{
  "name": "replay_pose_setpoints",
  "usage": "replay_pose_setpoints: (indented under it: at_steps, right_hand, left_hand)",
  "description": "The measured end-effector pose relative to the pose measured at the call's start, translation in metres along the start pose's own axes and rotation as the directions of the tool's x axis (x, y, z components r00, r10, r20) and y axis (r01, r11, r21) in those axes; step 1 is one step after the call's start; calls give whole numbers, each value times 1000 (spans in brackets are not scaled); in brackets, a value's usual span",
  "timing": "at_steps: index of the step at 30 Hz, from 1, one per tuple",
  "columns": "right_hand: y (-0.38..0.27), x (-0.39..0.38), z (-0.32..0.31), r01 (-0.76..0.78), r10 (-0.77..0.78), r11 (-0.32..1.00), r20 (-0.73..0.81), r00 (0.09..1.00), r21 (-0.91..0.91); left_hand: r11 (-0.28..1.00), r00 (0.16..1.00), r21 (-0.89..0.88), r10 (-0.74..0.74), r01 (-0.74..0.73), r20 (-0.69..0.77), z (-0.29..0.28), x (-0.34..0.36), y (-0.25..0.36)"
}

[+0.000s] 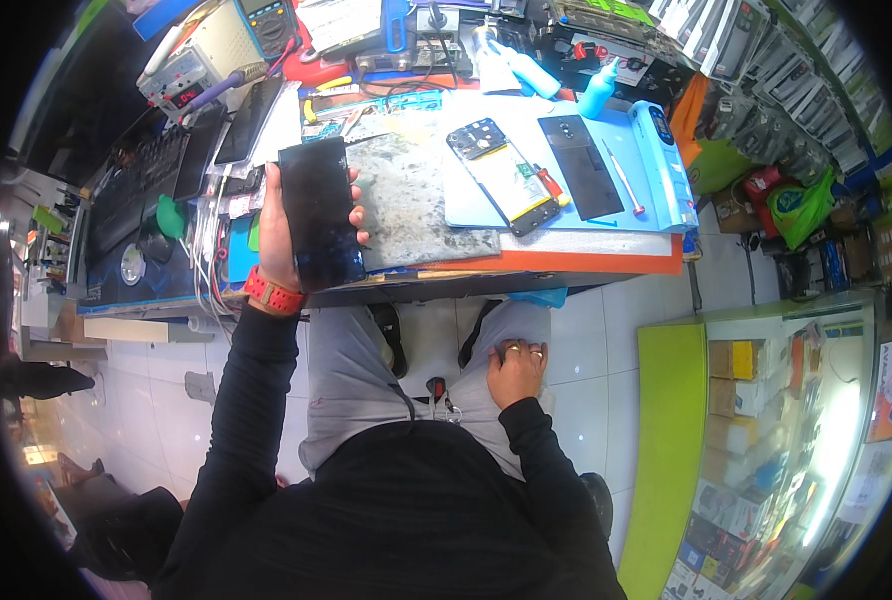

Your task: The person disassembles a mobile phone using a screwdriver and a prying tool to remove internal components.

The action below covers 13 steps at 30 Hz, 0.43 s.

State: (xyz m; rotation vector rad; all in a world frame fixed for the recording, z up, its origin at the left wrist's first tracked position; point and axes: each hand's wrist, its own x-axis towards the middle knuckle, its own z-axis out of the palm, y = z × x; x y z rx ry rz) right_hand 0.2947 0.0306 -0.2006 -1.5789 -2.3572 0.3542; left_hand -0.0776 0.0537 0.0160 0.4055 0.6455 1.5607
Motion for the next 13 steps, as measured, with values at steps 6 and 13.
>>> replay_pose_setpoints:
  at_steps: [6,13]
  right_hand:
    - [-89,11,-67,154,-184,811,-4,983,565]
    - [-207,86,-112,-217,-134,186,243,961,958]
  left_hand:
    - [1000,1000,8,2,-2,-7,-1,0,1]
    - [999,997,-33,1,1,77,-1,3,2]
